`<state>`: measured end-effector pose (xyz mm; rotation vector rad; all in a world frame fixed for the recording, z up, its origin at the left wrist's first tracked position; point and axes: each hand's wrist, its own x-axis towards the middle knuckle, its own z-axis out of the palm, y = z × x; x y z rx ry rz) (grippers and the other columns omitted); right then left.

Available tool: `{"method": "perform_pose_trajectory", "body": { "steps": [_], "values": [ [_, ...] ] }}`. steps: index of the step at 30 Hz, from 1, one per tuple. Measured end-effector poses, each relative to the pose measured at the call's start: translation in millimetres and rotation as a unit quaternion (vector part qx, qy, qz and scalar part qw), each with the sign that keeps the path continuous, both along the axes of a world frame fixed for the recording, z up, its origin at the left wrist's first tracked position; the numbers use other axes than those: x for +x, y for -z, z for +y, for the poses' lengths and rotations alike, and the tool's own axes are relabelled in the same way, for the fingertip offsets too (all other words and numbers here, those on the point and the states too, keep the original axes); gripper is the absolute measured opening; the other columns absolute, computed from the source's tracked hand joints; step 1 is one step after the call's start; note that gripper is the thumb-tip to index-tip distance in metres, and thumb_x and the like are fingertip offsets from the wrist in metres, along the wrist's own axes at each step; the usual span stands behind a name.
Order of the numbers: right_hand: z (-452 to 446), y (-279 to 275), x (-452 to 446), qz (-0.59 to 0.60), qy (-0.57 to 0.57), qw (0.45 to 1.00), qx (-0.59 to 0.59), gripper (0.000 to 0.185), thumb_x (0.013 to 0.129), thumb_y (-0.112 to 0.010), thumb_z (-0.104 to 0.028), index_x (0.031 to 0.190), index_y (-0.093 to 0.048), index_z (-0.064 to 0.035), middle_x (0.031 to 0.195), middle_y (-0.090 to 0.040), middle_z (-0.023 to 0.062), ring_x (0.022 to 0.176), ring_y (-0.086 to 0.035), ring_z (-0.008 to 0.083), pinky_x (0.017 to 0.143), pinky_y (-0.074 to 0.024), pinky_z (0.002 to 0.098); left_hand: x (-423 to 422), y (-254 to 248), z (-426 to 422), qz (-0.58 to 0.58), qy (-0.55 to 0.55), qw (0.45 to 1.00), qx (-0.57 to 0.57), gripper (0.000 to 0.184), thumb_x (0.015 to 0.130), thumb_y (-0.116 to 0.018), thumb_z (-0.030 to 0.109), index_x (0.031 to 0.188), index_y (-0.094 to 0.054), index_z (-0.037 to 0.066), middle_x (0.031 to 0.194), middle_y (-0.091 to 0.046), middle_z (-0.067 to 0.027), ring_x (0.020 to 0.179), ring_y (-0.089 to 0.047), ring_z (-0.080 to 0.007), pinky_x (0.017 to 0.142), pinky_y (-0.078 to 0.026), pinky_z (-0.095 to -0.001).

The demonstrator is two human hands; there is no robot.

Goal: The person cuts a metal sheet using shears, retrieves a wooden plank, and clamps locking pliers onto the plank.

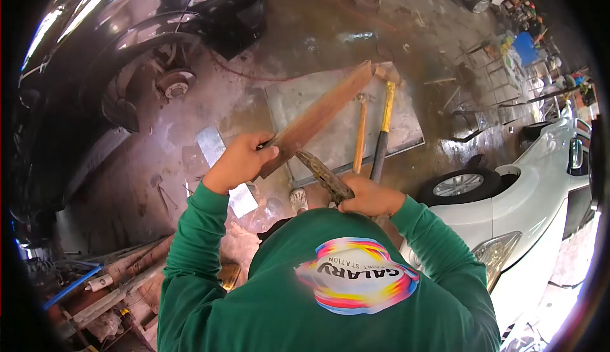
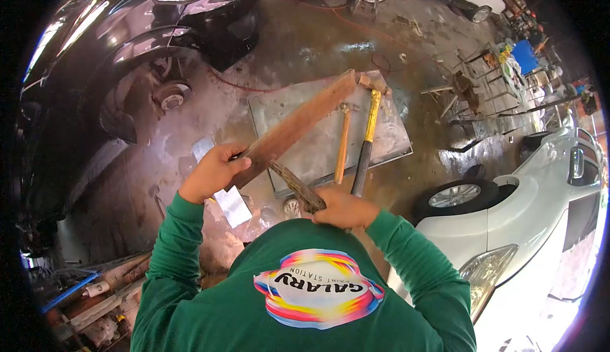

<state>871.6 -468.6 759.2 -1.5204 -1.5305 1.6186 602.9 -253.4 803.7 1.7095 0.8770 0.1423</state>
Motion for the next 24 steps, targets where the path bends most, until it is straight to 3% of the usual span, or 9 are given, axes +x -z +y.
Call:
{"method": "perform_pose_trajectory", "body": {
  "steps": [4,8,13,14,17,18,19,21,24],
  "values": [
    [1,6,1,-0.04,-0.033,0.998,0.036,0.035,0.088,-0.074,-0.02,0.117,-0.066,-0.0023,0.095,-0.07,0.0131,0.09,-0.067,0.0225,0.082,-0.055,0.0391,5,6,-8,-0.051,-0.023,0.998,-0.007,0.024,0.101,-0.068,0.015,0.114,-0.072,-0.005,0.077,-0.063,-0.0023,0.072,-0.056,-0.0106,0.065,-0.049,-0.0331],
    [2,-8,-2,-0.032,-0.031,0.998,-0.034,0.04,0.088,-0.075,-0.023,0.121,-0.066,-0.0023,0.098,-0.071,0.0149,0.094,-0.069,0.0243,0.086,-0.0551,0.0412,12,1,-21,-0.056,0.015,0.995,0.08,0.024,0.1,-0.067,0.013,0.115,-0.072,-0.004,0.081,-0.067,-0.0152,0.073,-0.06,-0.0196,0.07,-0.051,-0.0382],
    [-9,-18,-5,-0.048,-0.04,0.996,-0.064,0.061,0.09,-0.074,-0.033,0.143,-0.062,-0.0036,0.131,-0.069,0.0222,0.124,-0.066,0.0305,0.105,-0.0525,0.0436,16,0,-41,-0.042,0.039,0.978,0.198,0.021,0.099,-0.068,0.015,0.108,-0.07,-0.003,0.085,-0.067,-0.0253,0.077,-0.064,-0.0335,0.072,-0.051,-0.0431],
    [-13,22,-9,-0.002,-0.063,0.998,0.0,0.069,0.091,-0.072,-0.036,0.15,-0.057,-0.0036,0.142,-0.064,0.0239,0.134,-0.061,0.0339,0.111,-0.0504,0.0443,14,0,-46,-0.037,0.031,0.983,0.177,0.021,0.098,-0.069,0.015,0.108,-0.071,-0.004,0.089,-0.07,-0.0258,0.081,-0.069,-0.0368,0.074,-0.052,-0.0443],
    [-28,33,-16,0.016,0.032,0.998,-0.058,0.047,0.089,-0.069,-0.022,0.128,-0.063,0.0026,0.118,-0.068,0.0192,0.107,-0.067,0.0285,0.091,-0.0571,0.045,21,11,-54,-0.035,0.048,0.973,0.223,0.021,0.099,-0.067,0.013,0.109,-0.071,-0.005,0.086,-0.069,-0.0262,0.077,-0.065,-0.0421,0.074,-0.052,-0.0472],
    [-30,39,-14,0.028,0.063,0.995,-0.066,0.042,0.087,-0.071,-0.018,0.123,-0.064,0.0026,0.112,-0.068,0.0173,0.101,-0.067,0.0269,0.086,-0.0569,0.0452,16,23,-46,-0.001,0.093,0.971,0.221,0.037,0.101,-0.067,0.02,0.128,-0.067,-0.006,0.106,-0.073,-0.0232,0.088,-0.067,-0.0371,0.08,-0.052,-0.0446],
    [-33,45,-14,0.042,0.094,0.992,-0.074,0.037,0.085,-0.072,-0.015,0.117,-0.065,0.0025,0.106,-0.069,0.0153,0.094,-0.067,0.0252,0.08,-0.0567,0.0454,24,14,-53,0.062,0.086,0.968,0.227,0.039,0.099,-0.067,0.018,0.128,-0.066,-0.008,0.109,-0.073,-0.0256,0.099,-0.071,-0.0374,0.087,-0.055,-0.0458],
    [-27,44,-20,0.091,0.065,0.985,-0.133,0.036,0.081,-0.074,-0.011,0.114,-0.067,0.0014,0.096,-0.068,0.012,0.086,-0.066,0.0237,0.072,-0.0551,0.0452,25,-3,-64,0.011,0.103,0.95,0.295,0.04,0.101,-0.071,0.022,0.129,-0.067,-0.006,0.107,-0.075,-0.023,0.102,-0.071,-0.037,0.088,-0.055,-0.0483],
    [-32,5,-13,0.06,0.063,0.986,-0.141,0.041,0.079,-0.075,-0.011,0.118,-0.068,0.0012,0.097,-0.069,0.0129,0.087,-0.067,0.0243,0.072,-0.0551,0.0445,16,19,-62,-0.056,0.106,0.965,0.234,0.04,0.103,-0.07,0.025,0.131,-0.067,-0.002,0.115,-0.071,-0.022,0.105,-0.071,-0.0362,0.085,-0.057,-0.0476]
  ]
}}
